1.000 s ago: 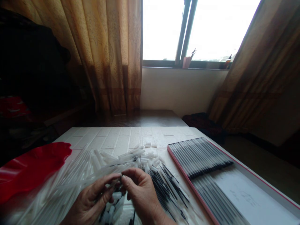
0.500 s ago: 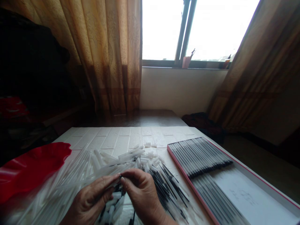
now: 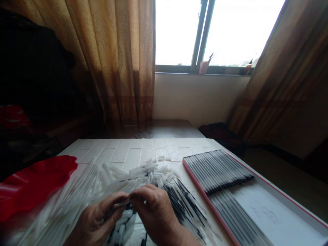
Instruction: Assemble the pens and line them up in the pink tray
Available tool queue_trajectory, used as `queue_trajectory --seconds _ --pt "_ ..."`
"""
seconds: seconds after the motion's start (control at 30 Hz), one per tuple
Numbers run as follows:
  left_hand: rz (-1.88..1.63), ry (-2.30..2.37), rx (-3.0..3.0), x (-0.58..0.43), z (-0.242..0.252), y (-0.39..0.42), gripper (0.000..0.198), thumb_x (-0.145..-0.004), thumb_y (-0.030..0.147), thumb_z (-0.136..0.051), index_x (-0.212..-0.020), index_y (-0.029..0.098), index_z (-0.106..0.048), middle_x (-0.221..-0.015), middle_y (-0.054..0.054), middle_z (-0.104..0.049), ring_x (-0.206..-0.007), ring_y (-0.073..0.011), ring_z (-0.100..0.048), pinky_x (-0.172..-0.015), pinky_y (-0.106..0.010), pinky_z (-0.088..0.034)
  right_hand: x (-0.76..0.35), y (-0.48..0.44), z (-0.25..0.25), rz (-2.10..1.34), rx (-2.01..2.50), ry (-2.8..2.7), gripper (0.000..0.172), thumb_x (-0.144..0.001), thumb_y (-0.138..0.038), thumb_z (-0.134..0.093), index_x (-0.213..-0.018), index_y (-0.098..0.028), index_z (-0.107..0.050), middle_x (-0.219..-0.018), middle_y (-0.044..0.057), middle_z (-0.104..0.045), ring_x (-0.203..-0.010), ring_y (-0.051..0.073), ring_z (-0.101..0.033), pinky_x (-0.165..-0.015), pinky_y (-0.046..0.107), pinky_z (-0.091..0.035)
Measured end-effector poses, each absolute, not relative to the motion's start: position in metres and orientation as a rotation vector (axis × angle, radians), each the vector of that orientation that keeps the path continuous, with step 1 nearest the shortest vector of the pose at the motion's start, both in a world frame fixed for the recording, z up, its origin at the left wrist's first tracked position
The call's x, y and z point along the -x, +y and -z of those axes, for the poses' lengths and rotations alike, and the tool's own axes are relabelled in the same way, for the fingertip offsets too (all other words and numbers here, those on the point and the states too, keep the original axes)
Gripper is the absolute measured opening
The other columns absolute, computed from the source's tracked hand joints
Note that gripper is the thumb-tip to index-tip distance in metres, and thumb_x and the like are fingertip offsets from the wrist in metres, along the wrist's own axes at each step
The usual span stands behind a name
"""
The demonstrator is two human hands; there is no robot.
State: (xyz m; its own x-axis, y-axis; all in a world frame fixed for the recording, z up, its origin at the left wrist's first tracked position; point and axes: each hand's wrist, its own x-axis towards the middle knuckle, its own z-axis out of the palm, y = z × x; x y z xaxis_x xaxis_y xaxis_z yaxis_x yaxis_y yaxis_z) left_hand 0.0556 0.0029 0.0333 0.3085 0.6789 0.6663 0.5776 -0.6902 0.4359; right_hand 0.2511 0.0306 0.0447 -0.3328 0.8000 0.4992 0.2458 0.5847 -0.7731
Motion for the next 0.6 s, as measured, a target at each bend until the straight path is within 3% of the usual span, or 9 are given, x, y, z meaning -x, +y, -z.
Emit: queue_trajectory --seconds 0.33,0.6 --pt "-1.227 1.179 -2.515 -0.0554 -0.0361 0.0025 0.014 -0.1 0.024 -0.052 -0.113 0.027 -0.057 -0.092 0.004 -0.077 -0.078 -0.0103 -0.076 -0.074 -0.01 -0.056 -0.2588 0.0306 -0.0455 -0.515 0.906 -2.137 0.021 -0.095 -0.023 -0.054 -0.085 -0.017 -0.071 -0.075 0.006 -0.073 -0.068 0.017 -0.068 -0.063 0.024 -0.046" --pt "-1.169 1.118 -2.497 -0.0572 -0.0357 0.0014 0.014 -0.098 0.019 -0.052 -0.109 0.027 -0.056 -0.086 0.003 -0.075 -0.073 -0.0117 -0.075 -0.065 -0.012 -0.055 -0.2566 0.0293 -0.0463 -0.186 0.986 -2.263 0.041 -0.101 -0.03 -0.043 -0.066 -0.02 -0.062 -0.061 0.003 -0.066 -0.052 0.014 -0.061 -0.052 0.026 -0.034"
